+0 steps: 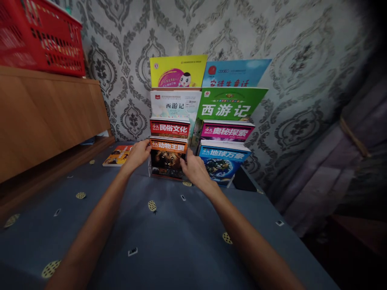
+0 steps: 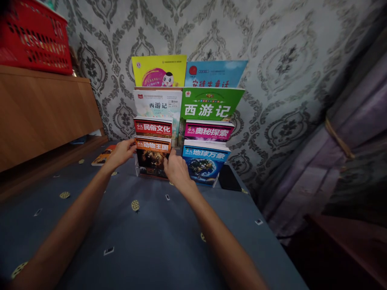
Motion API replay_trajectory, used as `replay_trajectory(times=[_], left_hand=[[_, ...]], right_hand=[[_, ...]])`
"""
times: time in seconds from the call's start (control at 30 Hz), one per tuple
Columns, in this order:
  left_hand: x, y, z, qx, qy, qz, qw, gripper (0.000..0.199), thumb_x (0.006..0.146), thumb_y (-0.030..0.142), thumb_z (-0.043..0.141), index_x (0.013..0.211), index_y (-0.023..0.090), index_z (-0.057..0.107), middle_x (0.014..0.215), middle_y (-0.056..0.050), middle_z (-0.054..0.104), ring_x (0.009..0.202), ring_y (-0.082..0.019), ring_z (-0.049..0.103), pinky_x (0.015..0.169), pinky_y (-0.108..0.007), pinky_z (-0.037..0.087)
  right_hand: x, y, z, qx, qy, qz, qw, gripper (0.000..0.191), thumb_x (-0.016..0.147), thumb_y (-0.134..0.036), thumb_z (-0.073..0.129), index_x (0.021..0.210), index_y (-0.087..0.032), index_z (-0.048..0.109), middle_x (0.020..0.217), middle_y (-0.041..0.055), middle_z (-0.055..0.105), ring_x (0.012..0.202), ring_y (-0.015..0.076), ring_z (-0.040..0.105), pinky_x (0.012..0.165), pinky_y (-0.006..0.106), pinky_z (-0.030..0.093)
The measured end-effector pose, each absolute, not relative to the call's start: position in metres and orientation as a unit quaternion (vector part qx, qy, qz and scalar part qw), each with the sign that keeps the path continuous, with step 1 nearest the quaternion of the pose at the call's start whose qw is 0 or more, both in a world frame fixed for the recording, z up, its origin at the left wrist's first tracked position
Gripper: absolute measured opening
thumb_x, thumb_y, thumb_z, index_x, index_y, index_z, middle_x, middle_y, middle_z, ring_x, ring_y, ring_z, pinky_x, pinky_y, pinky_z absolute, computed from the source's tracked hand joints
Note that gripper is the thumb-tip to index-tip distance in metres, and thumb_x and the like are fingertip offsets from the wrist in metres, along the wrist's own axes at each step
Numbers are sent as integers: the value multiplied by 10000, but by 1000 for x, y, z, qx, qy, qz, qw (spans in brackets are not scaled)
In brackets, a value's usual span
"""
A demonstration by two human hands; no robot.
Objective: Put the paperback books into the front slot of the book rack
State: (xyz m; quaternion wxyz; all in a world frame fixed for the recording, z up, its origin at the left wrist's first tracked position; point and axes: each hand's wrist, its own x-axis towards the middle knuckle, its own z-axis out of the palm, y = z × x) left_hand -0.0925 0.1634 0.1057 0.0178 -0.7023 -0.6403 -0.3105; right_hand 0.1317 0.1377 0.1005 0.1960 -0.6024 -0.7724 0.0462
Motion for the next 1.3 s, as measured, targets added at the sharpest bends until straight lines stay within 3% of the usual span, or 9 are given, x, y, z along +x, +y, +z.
replay_trajectory(times=[0.27,0.47,0.8,0.93,1.03,1.13,1.23,1.3], left_hand=[[-94,162,111,-710,-630,-310,42,249,944,236,500,1077,127,681,962,-113,751,879,-257,719,863,-384,565],[-97,162,111,-715,-622,-314,53,285,926,203,519,1158,121,662,1070,-126,743,979,-265,702,949,-415,538],[-105,158,120,-732,-580,-353,-44,447,906,272,553,1327,126,588,1154,-112,723,979,-236,695,866,-372,580],[-110,153,126,-710,-562,-421,-43,489,946,394,521,1325,89,574,1093,-132,735,981,-229,695,866,-365,566],[-121,152,131,-680,-552,-481,-34,447,977,390,453,1290,101,587,1069,-116,744,951,-197,704,854,-324,553],[-140,157,131,-650,-597,-469,37,417,991,345,392,1269,113,599,1098,-100,742,995,-191,688,892,-308,526],[-159,165,120,-598,-723,-329,104,431,1004,316,340,1300,134,595,1243,-103,699,1115,-208,644,967,-307,481],[-167,172,101,-577,-764,-274,95,419,992,295,360,1271,125,623,1299,-133,674,1187,-247,618,994,-325,463]], right_hand=[[135,134,108,-590,-782,27,200,564,1012,-285,447,1486,-13,310,1095,228,736,1019,333,721,830,376,507],[140,129,118,-579,-784,7,222,565,995,-272,460,1477,3,351,1012,208,755,971,323,723,821,382,507],[149,112,139,-557,-792,-1,248,562,1010,-347,417,1470,-24,394,934,168,750,897,307,706,812,409,509],[148,102,147,-563,-790,-13,243,590,1007,-341,434,1510,-42,355,955,164,755,909,320,708,809,414,507],[147,92,153,-553,-796,-20,246,595,1008,-337,442,1524,-54,352,914,142,758,880,311,710,791,400,497],[145,81,157,-510,-821,-1,258,503,1014,-329,452,1467,-111,470,882,97,758,823,261,709,745,349,490],[140,71,157,-455,-859,35,232,354,1018,-319,462,1288,-180,643,854,48,748,768,199,699,683,288,467],[135,68,154,-433,-881,40,190,312,1015,-323,483,1209,-191,689,858,42,746,789,193,698,685,282,458]])
